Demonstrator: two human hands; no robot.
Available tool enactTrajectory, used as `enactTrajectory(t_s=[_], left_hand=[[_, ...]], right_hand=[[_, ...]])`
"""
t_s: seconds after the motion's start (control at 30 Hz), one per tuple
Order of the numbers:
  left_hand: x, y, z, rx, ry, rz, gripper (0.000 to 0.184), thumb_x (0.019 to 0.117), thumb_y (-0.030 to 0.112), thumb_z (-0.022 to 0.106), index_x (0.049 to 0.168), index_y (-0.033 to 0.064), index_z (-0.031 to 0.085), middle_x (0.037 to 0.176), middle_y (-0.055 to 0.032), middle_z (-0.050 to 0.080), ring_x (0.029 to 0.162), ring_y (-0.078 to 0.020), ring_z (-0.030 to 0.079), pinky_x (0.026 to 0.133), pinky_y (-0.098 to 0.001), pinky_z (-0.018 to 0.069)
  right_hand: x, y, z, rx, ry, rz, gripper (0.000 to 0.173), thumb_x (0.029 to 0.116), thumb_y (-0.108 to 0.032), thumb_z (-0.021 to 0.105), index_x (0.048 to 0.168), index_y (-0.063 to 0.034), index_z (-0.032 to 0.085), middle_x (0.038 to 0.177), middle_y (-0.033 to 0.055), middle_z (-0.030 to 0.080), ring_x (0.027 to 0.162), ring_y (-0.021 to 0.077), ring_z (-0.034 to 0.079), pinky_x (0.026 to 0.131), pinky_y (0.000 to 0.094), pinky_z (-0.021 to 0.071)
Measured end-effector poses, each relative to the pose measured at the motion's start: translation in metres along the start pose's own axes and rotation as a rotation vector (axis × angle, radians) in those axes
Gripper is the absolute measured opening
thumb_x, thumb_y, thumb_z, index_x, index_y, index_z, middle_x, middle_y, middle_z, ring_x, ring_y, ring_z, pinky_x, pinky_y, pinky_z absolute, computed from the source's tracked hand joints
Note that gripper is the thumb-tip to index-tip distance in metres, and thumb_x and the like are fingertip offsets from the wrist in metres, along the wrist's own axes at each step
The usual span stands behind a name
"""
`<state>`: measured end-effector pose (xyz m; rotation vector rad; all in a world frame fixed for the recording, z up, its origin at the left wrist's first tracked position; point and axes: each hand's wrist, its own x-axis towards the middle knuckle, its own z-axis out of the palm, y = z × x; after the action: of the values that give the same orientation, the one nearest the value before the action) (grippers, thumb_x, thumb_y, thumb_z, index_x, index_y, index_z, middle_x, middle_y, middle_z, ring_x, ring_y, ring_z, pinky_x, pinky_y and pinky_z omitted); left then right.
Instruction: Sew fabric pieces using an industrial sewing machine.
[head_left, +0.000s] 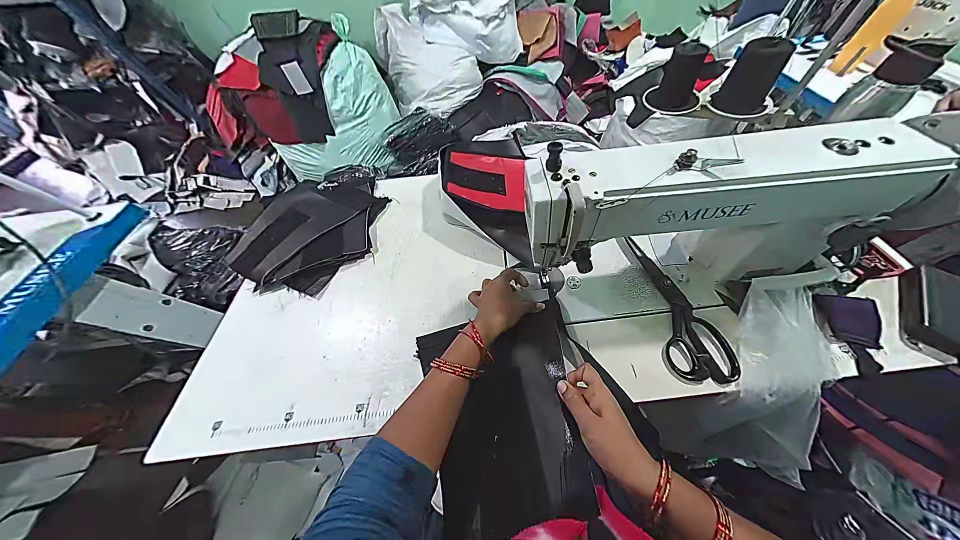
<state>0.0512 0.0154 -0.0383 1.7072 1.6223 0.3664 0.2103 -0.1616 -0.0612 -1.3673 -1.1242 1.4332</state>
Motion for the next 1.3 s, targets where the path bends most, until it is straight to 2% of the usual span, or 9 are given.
enactTrajectory(t_s=[0.13,0.2,0.27,0.33,0.43,0.57,0.73,0.97,1.3], left_hand=[[0.007,0.005,-0.001,0.026,-0.014,-0.018,0.055,0.0774,0.028,0.090,0.121,0.0071,0.064,0.095,-0.0145,0.070,0.107,-0.0386,0.060,0.101,-0.0698,0.0319],[0.009,0.007,-0.002,0.053,-0.045,-0.034,0.055,0.0783,0.030,0.090,0.122,0.0080,0.064,0.097,-0.0139,0.071,0.111,-0.0386,0.059,0.102,-0.0690,0.0312],[0.009,0.006,-0.001,0.066,-0.054,-0.036,0.055,0.0784,0.031,0.090,0.122,0.0087,0.064,0.097,-0.0125,0.072,0.111,-0.0373,0.059,0.103,-0.0682,0.0305],[0.009,0.006,-0.001,0.069,-0.052,-0.035,0.055,0.0785,0.032,0.089,0.122,0.0092,0.064,0.097,-0.0120,0.071,0.112,-0.0369,0.059,0.103,-0.0677,0.0310],[0.007,0.008,-0.001,0.069,-0.054,-0.052,0.054,0.0796,0.032,0.089,0.123,0.0107,0.064,0.100,-0.0118,0.072,0.115,-0.0369,0.058,0.104,-0.0669,0.0308],[0.006,0.009,-0.001,0.066,-0.060,-0.057,0.054,0.0794,0.032,0.089,0.122,0.0113,0.064,0.098,-0.0120,0.071,0.114,-0.0372,0.057,0.102,-0.0656,0.0320],[0.003,0.011,-0.001,0.058,-0.054,-0.059,0.050,0.0795,0.030,0.089,0.120,0.0121,0.065,0.098,-0.0119,0.070,0.113,-0.0374,0.057,0.101,-0.0653,0.0322],[0.005,0.007,-0.001,0.057,-0.067,-0.011,0.055,0.0801,0.034,0.089,0.124,0.0100,0.064,0.105,-0.0146,0.071,0.117,-0.0398,0.057,0.103,-0.0682,0.0314],[0.005,0.014,-0.004,0.083,-0.172,0.000,0.052,0.0810,0.033,0.088,0.123,0.0116,0.066,0.102,-0.0126,0.072,0.116,-0.0369,0.058,0.104,-0.0686,0.0293]], right_hand=[[0.007,-0.019,-0.012,-0.336,-0.106,0.032,0.012,0.1062,-0.017,0.051,0.104,-0.0049,0.051,0.064,-0.0043,0.046,0.054,0.0036,0.045,0.055,0.0205,0.0395],[0.015,-0.040,-0.021,-0.711,-0.144,0.015,0.030,0.1077,-0.029,0.050,0.108,-0.0018,0.061,0.075,0.0067,0.058,0.067,0.0184,0.058,0.065,0.0364,0.0496],[0.030,-0.051,-0.022,-0.901,0.013,-0.104,0.037,0.1057,-0.033,0.054,0.107,0.0006,0.068,0.087,0.0152,0.068,0.081,0.0304,0.068,0.074,0.0495,0.0547],[0.059,-0.054,-0.020,-0.913,0.167,-0.186,0.038,0.1030,-0.031,0.060,0.120,0.0020,0.066,0.099,0.0173,0.070,0.087,0.0321,0.069,0.080,0.0511,0.0554],[0.095,-0.054,-0.012,-0.873,0.193,-0.068,0.042,0.1034,-0.027,0.060,0.137,-0.0023,0.057,0.113,0.0141,0.070,0.094,0.0266,0.069,0.086,0.0456,0.0550],[0.103,-0.046,-0.008,-0.824,0.245,-0.065,0.029,0.1024,-0.010,0.055,0.128,0.0019,0.063,0.108,0.0171,0.070,0.092,0.0261,0.068,0.085,0.0408,0.0550],[0.096,-0.043,-0.014,-0.775,0.302,-0.079,0.020,0.0993,-0.006,0.060,0.114,0.0027,0.071,0.104,0.0177,0.070,0.088,0.0238,0.067,0.082,0.0369,0.0549],[0.093,-0.037,-0.016,-0.705,0.193,-0.104,0.027,0.0994,-0.006,0.059,0.123,0.0021,0.069,0.104,0.0169,0.070,0.088,0.0195,0.067,0.083,0.0318,0.0544],[0.100,-0.024,-0.027,-0.518,0.147,-0.122,0.029,0.0972,-0.005,0.058,0.124,0.0013,0.067,0.103,0.0133,0.068,0.080,0.0104,0.062,0.074,0.0242,0.0513]])
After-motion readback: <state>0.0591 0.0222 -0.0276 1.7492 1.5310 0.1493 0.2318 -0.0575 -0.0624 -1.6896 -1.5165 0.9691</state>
